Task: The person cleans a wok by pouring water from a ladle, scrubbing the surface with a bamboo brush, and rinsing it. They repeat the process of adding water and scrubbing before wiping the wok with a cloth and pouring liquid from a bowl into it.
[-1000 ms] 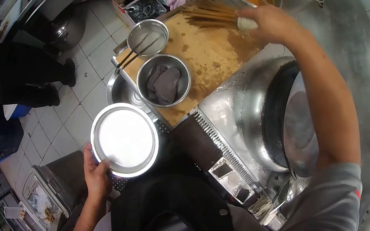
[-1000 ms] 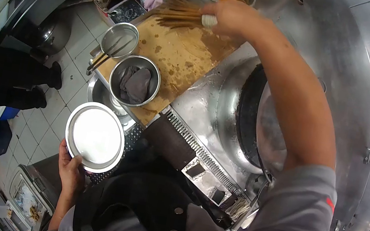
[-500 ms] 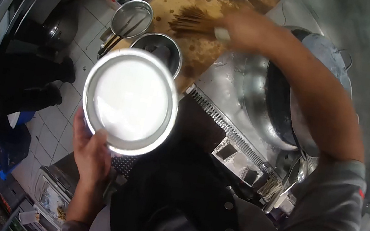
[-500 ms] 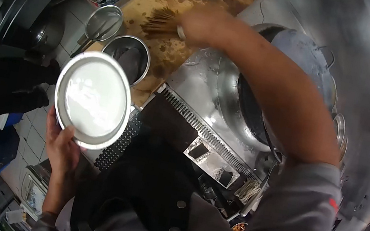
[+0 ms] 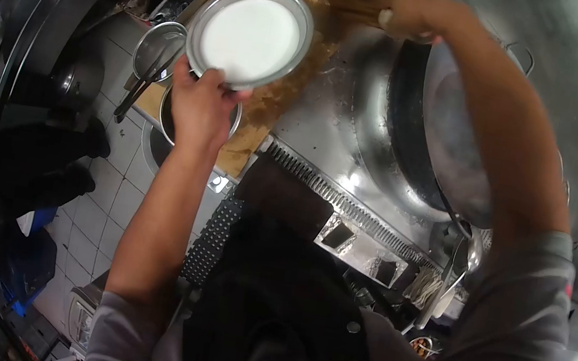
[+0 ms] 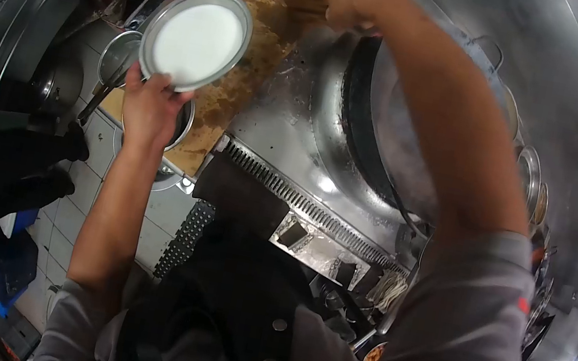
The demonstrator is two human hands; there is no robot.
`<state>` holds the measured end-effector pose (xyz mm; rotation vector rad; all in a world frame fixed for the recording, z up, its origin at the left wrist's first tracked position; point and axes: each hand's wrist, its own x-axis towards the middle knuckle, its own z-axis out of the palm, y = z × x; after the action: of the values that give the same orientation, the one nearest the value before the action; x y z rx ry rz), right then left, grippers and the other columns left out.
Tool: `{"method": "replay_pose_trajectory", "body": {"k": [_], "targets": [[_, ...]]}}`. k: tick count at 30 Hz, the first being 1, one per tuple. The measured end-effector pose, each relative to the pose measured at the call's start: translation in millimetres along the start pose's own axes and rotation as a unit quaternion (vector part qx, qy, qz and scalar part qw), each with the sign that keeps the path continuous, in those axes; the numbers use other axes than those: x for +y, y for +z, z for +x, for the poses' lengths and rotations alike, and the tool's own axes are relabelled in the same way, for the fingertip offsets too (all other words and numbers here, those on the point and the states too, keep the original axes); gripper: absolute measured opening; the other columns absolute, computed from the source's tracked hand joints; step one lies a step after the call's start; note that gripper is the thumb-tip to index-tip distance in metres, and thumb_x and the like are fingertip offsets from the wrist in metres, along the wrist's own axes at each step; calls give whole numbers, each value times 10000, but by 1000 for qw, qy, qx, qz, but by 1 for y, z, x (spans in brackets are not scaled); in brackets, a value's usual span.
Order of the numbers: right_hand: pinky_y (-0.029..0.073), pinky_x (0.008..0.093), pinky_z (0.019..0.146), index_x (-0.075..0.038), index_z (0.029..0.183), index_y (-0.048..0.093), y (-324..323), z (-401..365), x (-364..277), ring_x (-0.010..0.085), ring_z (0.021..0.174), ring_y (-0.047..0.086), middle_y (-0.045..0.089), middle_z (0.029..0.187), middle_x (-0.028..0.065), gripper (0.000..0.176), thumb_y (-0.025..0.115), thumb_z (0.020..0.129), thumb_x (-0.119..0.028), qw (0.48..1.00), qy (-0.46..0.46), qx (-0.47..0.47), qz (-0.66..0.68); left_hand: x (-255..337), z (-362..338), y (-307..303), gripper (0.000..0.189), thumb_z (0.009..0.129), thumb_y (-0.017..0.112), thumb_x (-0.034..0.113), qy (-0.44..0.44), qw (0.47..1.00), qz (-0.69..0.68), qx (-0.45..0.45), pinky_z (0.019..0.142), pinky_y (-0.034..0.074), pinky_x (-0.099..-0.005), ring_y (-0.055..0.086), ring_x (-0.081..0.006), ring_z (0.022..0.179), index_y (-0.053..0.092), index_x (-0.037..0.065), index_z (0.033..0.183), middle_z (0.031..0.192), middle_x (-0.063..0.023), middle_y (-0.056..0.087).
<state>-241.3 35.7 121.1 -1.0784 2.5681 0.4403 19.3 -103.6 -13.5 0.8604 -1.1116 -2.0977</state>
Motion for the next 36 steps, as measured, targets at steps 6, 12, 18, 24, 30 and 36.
{"method": "replay_pose_trajectory", "body": {"k": [6, 12, 18, 24, 30, 36], "targets": [[560, 376, 559, -37, 998, 749, -22, 43, 63, 235, 638, 680, 712, 807, 126, 276, 734, 781, -207, 989, 35, -146, -13, -32, 56, 31, 567, 879, 422, -106, -15, 1000, 5, 22, 670, 621, -385, 649, -327, 1003, 263, 25, 1408, 1284, -229, 495], [558, 435, 804, -75, 1024, 756, 80, 82, -4, 337, 915, 702, 715, 1091, 191, 321, 620, 781, -233, 993, -61, -13, -104, -72, 96, 36, 686, 898, 423, -100, -76, 996, -15, 46, 617, 615, -379, 637, -325, 917, 173, 83, 1509, 1393, -243, 408], [574, 443, 816, -4, 909, 737, 154, -137, -126, 347, 936, 714, 725, 947, 222, 199, 604, 807, -112, 994, -30, 35, 101, -65, 49, 26, 476, 960, 593, 67, -157, 986, -58, -18, 777, 609, -445, 626, -369, 965, 358, -45, 1358, 1325, -217, 429], [522, 494, 868, -139, 1151, 709, 125, -275, -54, 353, 978, 657, 690, 1008, 167, 335, 586, 842, -99, 993, -19, -119, -13, -74, -85, -94, 531, 921, 666, 191, 245, 696, 493, -461, 813, 563, -406, 686, -298, 992, 471, 16, 1384, 1483, -161, 437], [524, 459, 900, -138, 1147, 685, 124, -213, -84, 346, 1041, 653, 680, 1059, 178, 291, 577, 877, -122, 998, 23, -50, 20, -72, -117, -132, 617, 837, 689, 137, 114, 600, 645, -459, 873, 550, -464, 650, -373, 1081, 504, 163, 1425, 1613, 3, 301], [531, 460, 894, -121, 1192, 665, 205, -249, -70, 341, 1040, 652, 686, 1082, 189, 326, 603, 873, -104, 991, -46, 45, 114, -102, -113, -147, 503, 858, 653, 104, 211, 673, 579, -408, 846, 566, -411, 677, -292, 1045, 590, 182, 1351, 1532, 43, 446]]}}
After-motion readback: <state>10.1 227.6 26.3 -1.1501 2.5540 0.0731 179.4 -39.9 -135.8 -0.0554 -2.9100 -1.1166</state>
